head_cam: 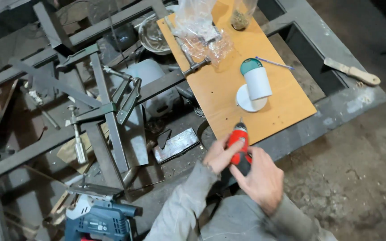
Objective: Assembling a lighting fixture onto a wooden board using a power drill and other hand tools.
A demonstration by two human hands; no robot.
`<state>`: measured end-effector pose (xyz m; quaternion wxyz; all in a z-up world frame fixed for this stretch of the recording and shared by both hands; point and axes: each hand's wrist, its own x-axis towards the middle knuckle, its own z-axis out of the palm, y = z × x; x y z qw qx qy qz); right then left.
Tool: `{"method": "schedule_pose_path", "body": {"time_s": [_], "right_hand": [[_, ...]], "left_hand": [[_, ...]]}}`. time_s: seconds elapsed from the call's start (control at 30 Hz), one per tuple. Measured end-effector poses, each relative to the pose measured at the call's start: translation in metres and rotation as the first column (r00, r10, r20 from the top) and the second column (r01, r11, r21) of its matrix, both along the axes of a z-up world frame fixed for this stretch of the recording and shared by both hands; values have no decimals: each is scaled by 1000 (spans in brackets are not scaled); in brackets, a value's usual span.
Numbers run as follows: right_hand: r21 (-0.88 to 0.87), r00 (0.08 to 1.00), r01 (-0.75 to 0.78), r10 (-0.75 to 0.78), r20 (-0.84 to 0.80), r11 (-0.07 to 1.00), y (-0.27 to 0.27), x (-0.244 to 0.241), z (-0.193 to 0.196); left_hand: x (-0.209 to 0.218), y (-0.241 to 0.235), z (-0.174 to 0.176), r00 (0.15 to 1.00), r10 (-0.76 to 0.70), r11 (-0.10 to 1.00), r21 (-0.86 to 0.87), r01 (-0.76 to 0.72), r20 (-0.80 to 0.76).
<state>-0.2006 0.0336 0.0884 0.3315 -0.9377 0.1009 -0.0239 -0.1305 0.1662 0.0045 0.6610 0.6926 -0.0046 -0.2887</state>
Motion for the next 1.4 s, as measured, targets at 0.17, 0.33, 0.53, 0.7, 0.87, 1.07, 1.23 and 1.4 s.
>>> {"method": "schedule_pose_path", "body": {"time_s": [0.17,0.33,0.53,0.7,0.87,1.07,1.23,1.4], "right_hand": [[56,992,32,-25,-126,998,33,24,-14],[74,980,94,-80,-181,993,66,39,-23],[-64,976,193,-198,-89,979,101,52,-46],[-97,966,255,-258,-18,962,123,59,-51],[-93,952,300,-305,-37,949,125,65,-47],[-63,940,333,-336,-64,941,124,71,-40],[-64,942,322,-326,-81,945,122,75,-38],[-48,941,307,-311,-136,951,124,77,-35]], "left_hand": [[34,27,-18,997,-15,996,91,8,70],[57,46,-27,998,-18,969,248,1,66],[72,62,-32,812,-112,965,259,-50,572],[91,70,-51,771,-141,977,212,8,621],[102,70,-48,771,-174,978,202,61,612],[111,69,-48,772,-211,970,227,88,599],[112,66,-53,793,-163,980,188,62,586],[111,68,-49,803,-158,977,210,41,575]]}}
